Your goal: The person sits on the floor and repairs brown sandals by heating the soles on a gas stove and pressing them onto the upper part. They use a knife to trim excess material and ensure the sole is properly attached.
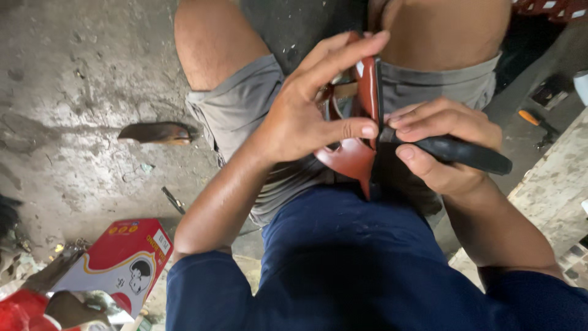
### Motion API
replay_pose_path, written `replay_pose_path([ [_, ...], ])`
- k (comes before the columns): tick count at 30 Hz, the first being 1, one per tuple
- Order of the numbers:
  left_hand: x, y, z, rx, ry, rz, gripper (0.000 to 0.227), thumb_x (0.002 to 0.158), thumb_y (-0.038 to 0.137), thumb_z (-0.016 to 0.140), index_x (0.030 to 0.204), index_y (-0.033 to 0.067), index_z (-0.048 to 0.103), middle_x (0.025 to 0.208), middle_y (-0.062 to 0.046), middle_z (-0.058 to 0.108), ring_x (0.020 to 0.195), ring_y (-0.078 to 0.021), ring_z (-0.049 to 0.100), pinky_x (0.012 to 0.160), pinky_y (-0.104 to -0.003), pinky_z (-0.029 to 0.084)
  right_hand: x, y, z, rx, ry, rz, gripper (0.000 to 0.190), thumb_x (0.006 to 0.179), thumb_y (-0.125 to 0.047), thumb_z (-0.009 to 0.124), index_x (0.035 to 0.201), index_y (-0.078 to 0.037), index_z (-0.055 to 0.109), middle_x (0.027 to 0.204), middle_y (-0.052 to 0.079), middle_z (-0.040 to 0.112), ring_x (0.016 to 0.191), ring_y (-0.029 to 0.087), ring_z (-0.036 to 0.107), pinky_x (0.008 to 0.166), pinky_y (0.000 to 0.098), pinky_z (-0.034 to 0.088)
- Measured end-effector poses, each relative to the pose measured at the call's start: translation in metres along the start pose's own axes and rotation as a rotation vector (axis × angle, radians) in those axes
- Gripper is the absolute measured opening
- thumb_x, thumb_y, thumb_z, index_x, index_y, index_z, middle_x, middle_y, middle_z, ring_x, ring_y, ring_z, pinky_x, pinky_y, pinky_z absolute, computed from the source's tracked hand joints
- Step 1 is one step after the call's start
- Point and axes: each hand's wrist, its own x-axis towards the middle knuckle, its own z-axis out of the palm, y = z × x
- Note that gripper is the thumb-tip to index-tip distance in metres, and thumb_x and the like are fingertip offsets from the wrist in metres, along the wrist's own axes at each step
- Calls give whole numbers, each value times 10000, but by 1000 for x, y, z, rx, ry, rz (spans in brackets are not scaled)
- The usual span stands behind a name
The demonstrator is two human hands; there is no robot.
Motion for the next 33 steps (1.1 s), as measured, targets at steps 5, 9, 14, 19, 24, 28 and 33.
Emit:
replay_pose_path([
  [5,7,24,9,17,-8,-12,699,901,234,920,1485,190,537,1521,-72,452,1402,-209,554,1210,-363,514,8,-13,-17,-20,-12,28,165,862,-81,749,974,16,676,1008,176,710,939,254,743,885,325,628],
  [9,11,40,16,-61,4,-54,560,911,258,857,1412,216,612,1511,-68,442,1351,-181,615,1128,-344,569,10,-16,-27,69,-49,-62,184,844,-101,760,979,8,701,991,166,752,878,219,790,761,262,673],
  [14,4,46,26,93,88,98,484,927,254,891,1348,214,658,1410,-35,476,1311,-141,549,1169,-303,547,12,-21,-35,-39,-142,-182,168,843,-87,759,943,21,679,968,180,724,912,250,764,836,323,650],
  [19,1,50,33,51,95,88,391,925,249,883,1275,203,715,1324,-24,514,1267,-137,567,1145,-309,553,15,-22,-36,86,-131,-298,163,850,-92,776,953,4,694,957,160,736,955,261,778,846,345,672],
  [24,0,52,40,-38,84,90,313,960,239,851,1244,192,730,1313,-19,524,1214,-120,613,1105,-293,572,8,-31,-48,-41,-162,-171,185,772,-87,773,918,2,702,931,171,736,909,256,777,806,344,661],
  [28,-2,50,43,-25,86,85,264,965,239,837,1206,180,745,1316,-17,547,1162,-112,634,1064,-278,581,15,-26,-47,31,-193,-364,138,824,-42,757,939,-2,692,936,163,730,922,261,775,826,362,659],
  [33,1,55,43,-84,57,78,221,984,237,818,1187,172,761,1329,-25,588,1211,-124,602,1039,-272,554,18,-36,-54,15,-247,-194,195,788,-76,752,963,-8,695,961,163,729,930,250,766,877,376,663],
])
